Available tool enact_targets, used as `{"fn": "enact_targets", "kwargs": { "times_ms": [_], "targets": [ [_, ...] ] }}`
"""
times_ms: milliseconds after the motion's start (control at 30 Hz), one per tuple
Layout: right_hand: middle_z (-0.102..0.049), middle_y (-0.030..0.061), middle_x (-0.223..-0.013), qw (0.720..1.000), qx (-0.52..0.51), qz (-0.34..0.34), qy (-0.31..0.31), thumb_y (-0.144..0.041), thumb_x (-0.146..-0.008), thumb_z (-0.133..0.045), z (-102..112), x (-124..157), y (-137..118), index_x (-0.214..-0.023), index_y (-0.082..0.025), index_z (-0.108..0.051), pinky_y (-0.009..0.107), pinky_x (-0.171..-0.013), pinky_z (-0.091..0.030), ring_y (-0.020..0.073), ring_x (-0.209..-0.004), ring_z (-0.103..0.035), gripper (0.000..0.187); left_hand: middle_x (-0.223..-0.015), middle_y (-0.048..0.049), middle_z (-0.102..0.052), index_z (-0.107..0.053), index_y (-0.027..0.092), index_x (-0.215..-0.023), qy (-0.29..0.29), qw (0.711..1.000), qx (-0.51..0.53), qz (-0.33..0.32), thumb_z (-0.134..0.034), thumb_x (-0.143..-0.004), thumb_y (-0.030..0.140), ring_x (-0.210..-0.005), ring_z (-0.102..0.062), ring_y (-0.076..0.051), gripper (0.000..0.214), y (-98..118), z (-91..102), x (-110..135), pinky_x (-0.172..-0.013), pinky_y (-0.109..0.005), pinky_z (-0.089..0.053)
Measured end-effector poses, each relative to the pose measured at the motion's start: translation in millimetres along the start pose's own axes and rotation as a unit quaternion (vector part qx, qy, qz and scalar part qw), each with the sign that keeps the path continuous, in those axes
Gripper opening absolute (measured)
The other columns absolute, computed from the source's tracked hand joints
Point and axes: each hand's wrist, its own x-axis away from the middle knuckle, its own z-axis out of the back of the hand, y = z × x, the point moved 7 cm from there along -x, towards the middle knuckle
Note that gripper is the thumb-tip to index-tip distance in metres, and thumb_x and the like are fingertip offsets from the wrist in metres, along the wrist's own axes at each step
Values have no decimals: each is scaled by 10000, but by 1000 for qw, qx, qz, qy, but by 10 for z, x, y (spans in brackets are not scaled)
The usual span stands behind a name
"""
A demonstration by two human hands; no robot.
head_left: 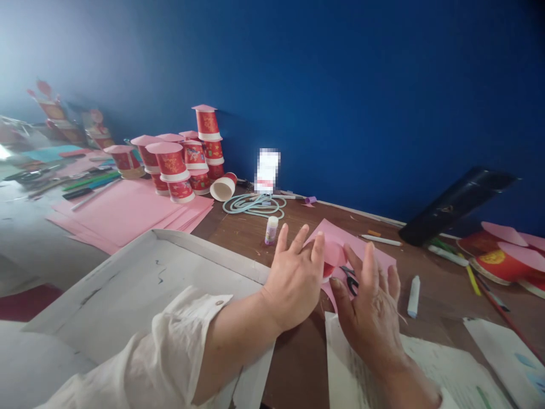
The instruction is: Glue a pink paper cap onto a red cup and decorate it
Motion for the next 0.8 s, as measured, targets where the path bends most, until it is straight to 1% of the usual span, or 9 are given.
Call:
{"fn": "enact_targets", "kwargs": {
  "times_ms": [200,300,367,467,533,567,667,800],
  "targets": [
    [-622,150,-1384,1000,9,2,-4,-574,-1011,-325,-4,4,10,-1602,-98,-42,609,-1190,-156,324,-1380,-468,811,-1263,-146,-691,-339,55,-1490,-14,1000,4,-3,-382,-944,157,-1479,-329,-296,557,15,26,-7,-1224,-618,-64],
    [-626,137,-1382,1000,7,4,-9,-569,-1012,-330,-8,8,10,-1603,-110,-58,601,-1193,-155,318,-1372,-476,797,-1225,-150,-707,-346,46,-1482,-12,1000,11,-5,-390,-935,146,-1472,-342,-296,557,14,25,-6,-1220,-628,-61],
    [-623,144,-1383,1000,4,5,-8,-568,-1012,-329,-5,12,7,-1604,-114,-66,598,-1192,-161,313,-1379,-469,790,-1237,-161,-700,-355,33,-1472,-5,1000,17,-4,-402,-919,133,-1463,-358,-304,563,0,9,-2,-1219,-626,-78],
    [-524,190,-1476,1000,-9,-2,3,-585,-1000,-343,9,7,9,-1601,-115,-103,592,-1178,-213,324,-1413,-429,800,-1402,-185,-591,-360,38,-1469,10,999,31,8,-414,-909,144,-1453,-372,-320,573,-45,-23,-4,-1217,-593,-155],
    [-434,216,-1538,1000,-25,-5,13,-598,-987,-364,19,-17,12,-1598,-114,-133,593,-1162,-253,345,-1442,-381,813,-1501,-187,-491,-328,48,-1490,23,999,42,14,-401,-914,150,-1471,-339,-318,590,-80,-31,-23,-1214,-564,-194],
    [-414,223,-1548,999,-34,-4,17,-598,-984,-371,21,-37,11,-1598,-114,-139,596,-1154,-265,354,-1449,-365,815,-1523,-182,-465,-302,53,-1505,28,998,48,14,-393,-918,150,-1482,-317,-312,602,-93,-32,-38,-1215,-552,-200],
    [-454,228,-1516,998,-59,9,30,-594,-981,-386,15,-112,-3,-1601,-115,-113,605,-1133,-293,358,-1440,-370,830,-1513,-170,-483,-250,59,-1530,29,997,68,5,-384,-934,168,-1497,-286,-300,621,-113,-42,-101,-1223,-543,-183],
    [-498,223,-1474,997,-77,11,30,-637,-962,-388,-38,-180,-4,-1601,-111,-102,603,-1117,-316,352,-1418,-382,876,-1477,-171,-524,-254,61,-1531,12,997,79,-1,-398,-937,187,-1497,-281,-310,624,-124,-82,-163,-1221,-563,-163]
  ]
}}
